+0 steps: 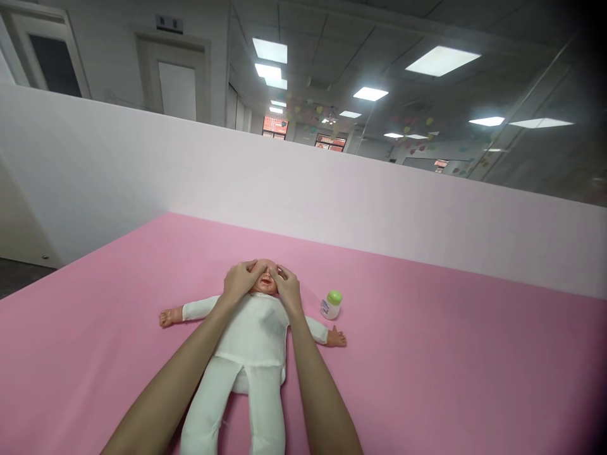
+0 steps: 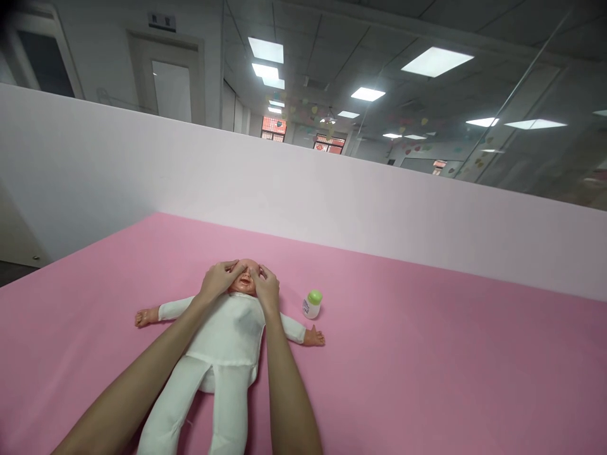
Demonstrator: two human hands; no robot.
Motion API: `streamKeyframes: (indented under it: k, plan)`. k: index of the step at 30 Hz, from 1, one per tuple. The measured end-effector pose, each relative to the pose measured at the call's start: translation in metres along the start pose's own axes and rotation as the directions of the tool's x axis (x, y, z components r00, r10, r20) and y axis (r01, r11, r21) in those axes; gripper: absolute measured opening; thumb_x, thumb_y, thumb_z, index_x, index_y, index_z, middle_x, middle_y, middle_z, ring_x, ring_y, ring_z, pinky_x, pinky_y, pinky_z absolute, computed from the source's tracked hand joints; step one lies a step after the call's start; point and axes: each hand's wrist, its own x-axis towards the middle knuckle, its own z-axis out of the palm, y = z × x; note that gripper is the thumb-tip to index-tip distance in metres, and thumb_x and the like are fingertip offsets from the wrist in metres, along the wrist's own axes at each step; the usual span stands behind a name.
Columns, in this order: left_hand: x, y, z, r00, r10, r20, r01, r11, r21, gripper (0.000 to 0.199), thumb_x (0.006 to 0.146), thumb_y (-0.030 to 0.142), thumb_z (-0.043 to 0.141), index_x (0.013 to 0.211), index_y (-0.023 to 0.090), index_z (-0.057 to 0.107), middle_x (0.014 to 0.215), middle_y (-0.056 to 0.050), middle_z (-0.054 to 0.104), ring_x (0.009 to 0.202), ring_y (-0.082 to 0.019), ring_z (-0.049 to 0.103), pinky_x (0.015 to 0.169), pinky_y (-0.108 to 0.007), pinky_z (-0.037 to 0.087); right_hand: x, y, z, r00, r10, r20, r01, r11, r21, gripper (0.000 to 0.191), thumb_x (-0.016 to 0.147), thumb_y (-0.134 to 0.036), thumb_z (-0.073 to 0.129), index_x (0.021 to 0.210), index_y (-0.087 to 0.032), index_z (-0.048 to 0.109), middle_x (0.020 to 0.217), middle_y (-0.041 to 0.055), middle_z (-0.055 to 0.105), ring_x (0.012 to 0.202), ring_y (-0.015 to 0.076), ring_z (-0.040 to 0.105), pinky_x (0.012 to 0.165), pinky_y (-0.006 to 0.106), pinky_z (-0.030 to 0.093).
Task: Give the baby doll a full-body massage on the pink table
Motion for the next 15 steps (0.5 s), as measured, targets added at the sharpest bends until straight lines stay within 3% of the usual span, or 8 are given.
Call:
streamKeyframes:
  k: [5,11,15]
  plan:
    - [0.005,-0.006,0.002,0.997,-0.077,-0.005,0.076,0.992,-0.101,0.051,0.088,0.063,0.067,0.122,0.026,0.079,0.127,-0.012,0.074,0.113,-0.034,0.071,0.086,-0.036,0.05,0.004,-0.002,0.001,1.0,0.003,-0.021,-0.003,0.999,-0.036,0.05,0.079,-0.057,0.074,0.112,-0.019,0.079,0.12,0.011,0.078,0.115,0.0289,0.072,0.103,0.041,0.054]
    - [0.01,-0.01,0.002,0.999,-0.053,0.0,0.053,0.995,-0.09,0.038,0.095,0.053,0.061,0.113,0.027,0.082,0.126,-0.009,0.075,0.109,-0.029,0.073,0.087,-0.032,0.049,0.004,-0.002,-0.002,1.0,-0.026,-0.008,0.026,1.0,-0.007,0.038,0.088,-0.052,0.063,0.101,-0.022,0.081,0.108,0.0068,0.082,0.103,0.0266,0.074,0.095,0.037,0.056]
    - [0.01,-0.013,0.001,1.0,-0.012,0.013,0.013,0.998,-0.066,0.041,0.099,0.048,0.053,0.104,0.022,0.083,0.112,-0.009,0.08,0.098,-0.026,0.073,0.076,-0.029,0.047,0.0,-0.004,-0.003,0.999,-0.052,0.012,0.053,0.997,-0.063,0.039,0.092,-0.051,0.054,0.093,-0.022,0.08,0.093,0.0033,0.082,0.089,0.0247,0.073,0.082,0.034,0.058]
